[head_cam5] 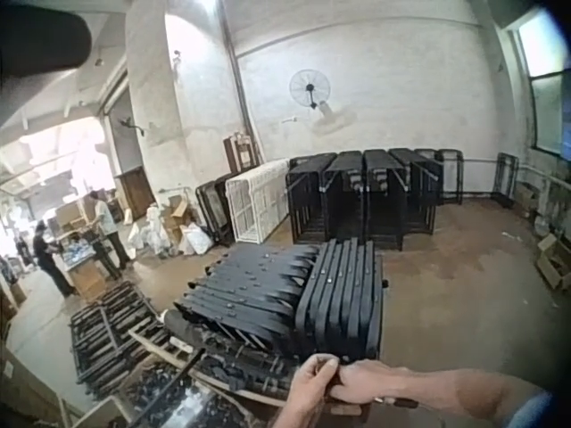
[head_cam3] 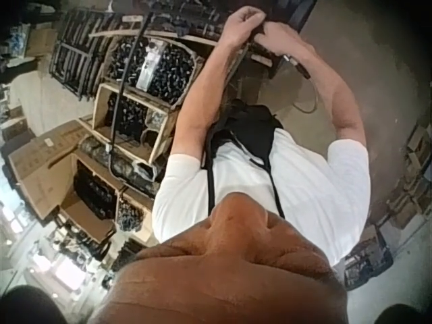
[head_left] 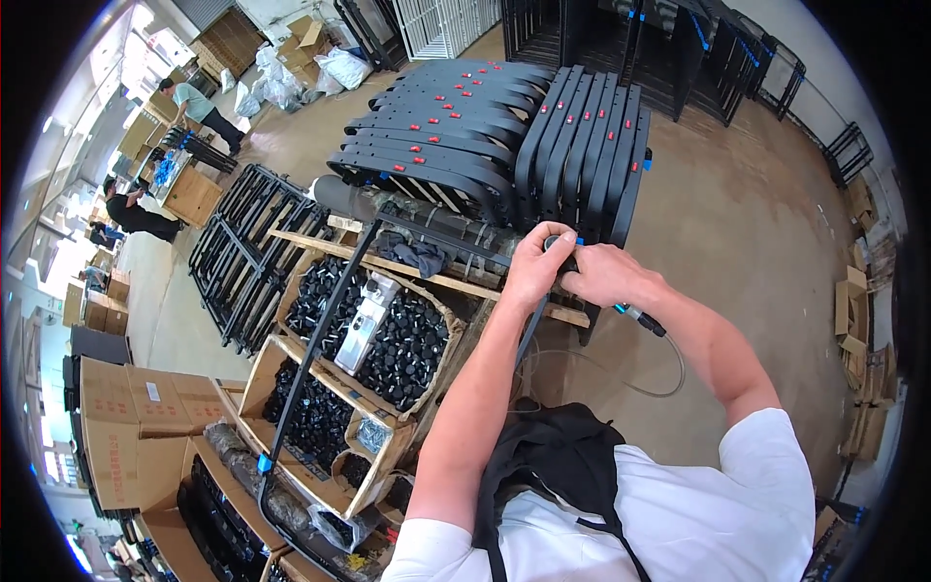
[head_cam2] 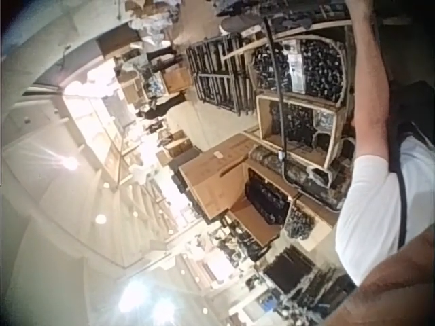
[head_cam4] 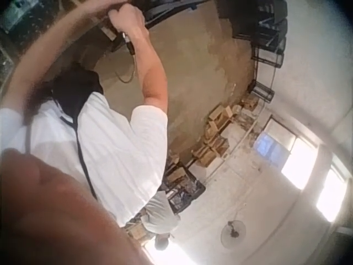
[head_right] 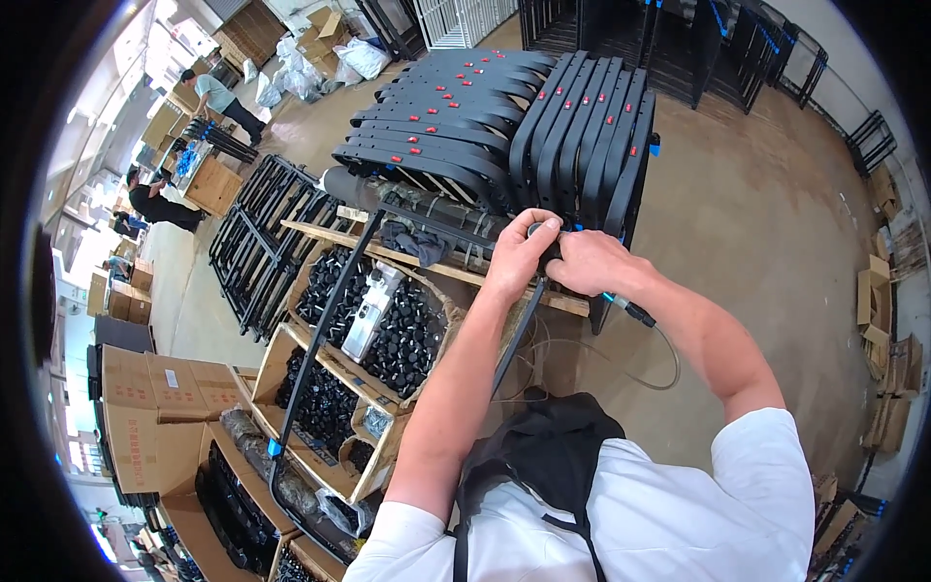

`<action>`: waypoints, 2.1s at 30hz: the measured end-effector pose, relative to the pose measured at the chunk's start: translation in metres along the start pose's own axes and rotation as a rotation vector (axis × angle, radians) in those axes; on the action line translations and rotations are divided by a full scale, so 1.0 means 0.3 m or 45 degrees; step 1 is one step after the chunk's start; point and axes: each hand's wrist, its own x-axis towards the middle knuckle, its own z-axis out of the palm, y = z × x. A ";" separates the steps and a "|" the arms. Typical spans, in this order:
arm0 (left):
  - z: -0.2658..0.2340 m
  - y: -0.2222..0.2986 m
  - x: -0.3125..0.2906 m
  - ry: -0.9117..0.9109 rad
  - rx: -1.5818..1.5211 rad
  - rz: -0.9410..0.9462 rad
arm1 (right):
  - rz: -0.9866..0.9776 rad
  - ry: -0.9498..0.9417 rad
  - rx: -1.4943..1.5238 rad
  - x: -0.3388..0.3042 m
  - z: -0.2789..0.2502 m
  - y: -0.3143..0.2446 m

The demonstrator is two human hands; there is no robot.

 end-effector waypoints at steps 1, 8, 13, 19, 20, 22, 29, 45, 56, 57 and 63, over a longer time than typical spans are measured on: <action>-0.002 -0.006 -0.002 -0.004 -0.001 -0.001 | -0.004 -0.021 -0.008 0.001 0.001 0.003; 0.009 -0.046 -0.022 0.005 0.005 -0.044 | 0.074 -0.082 0.003 -0.033 0.000 -0.009; -0.002 -0.048 -0.020 -0.044 0.011 -0.088 | 0.113 -0.040 0.089 -0.014 0.056 0.012; -0.049 -0.054 -0.019 -0.091 0.029 -0.130 | 0.245 -0.073 0.304 -0.004 0.081 -0.050; -0.048 -0.067 -0.022 -0.118 0.021 -0.146 | 0.289 -0.103 0.364 0.023 0.112 -0.021; -0.035 -0.060 -0.017 -0.141 0.003 -0.154 | 0.294 0.026 0.444 0.049 0.146 0.014; -0.050 -0.037 -0.020 -0.162 0.010 -0.131 | 0.272 0.060 0.510 0.075 0.160 0.024; -0.109 0.002 -0.031 -0.001 0.008 0.081 | 0.151 0.173 0.128 0.046 0.084 -0.171; -0.833 0.246 0.163 0.563 -0.063 0.164 | -0.240 -0.124 0.032 0.655 -0.064 -0.735; -0.910 0.273 0.188 0.589 -0.049 0.199 | -0.320 -0.098 0.044 0.709 -0.080 -0.791; -1.172 0.357 0.310 0.793 -0.075 0.192 | -0.370 -0.109 -0.102 0.991 -0.120 -0.999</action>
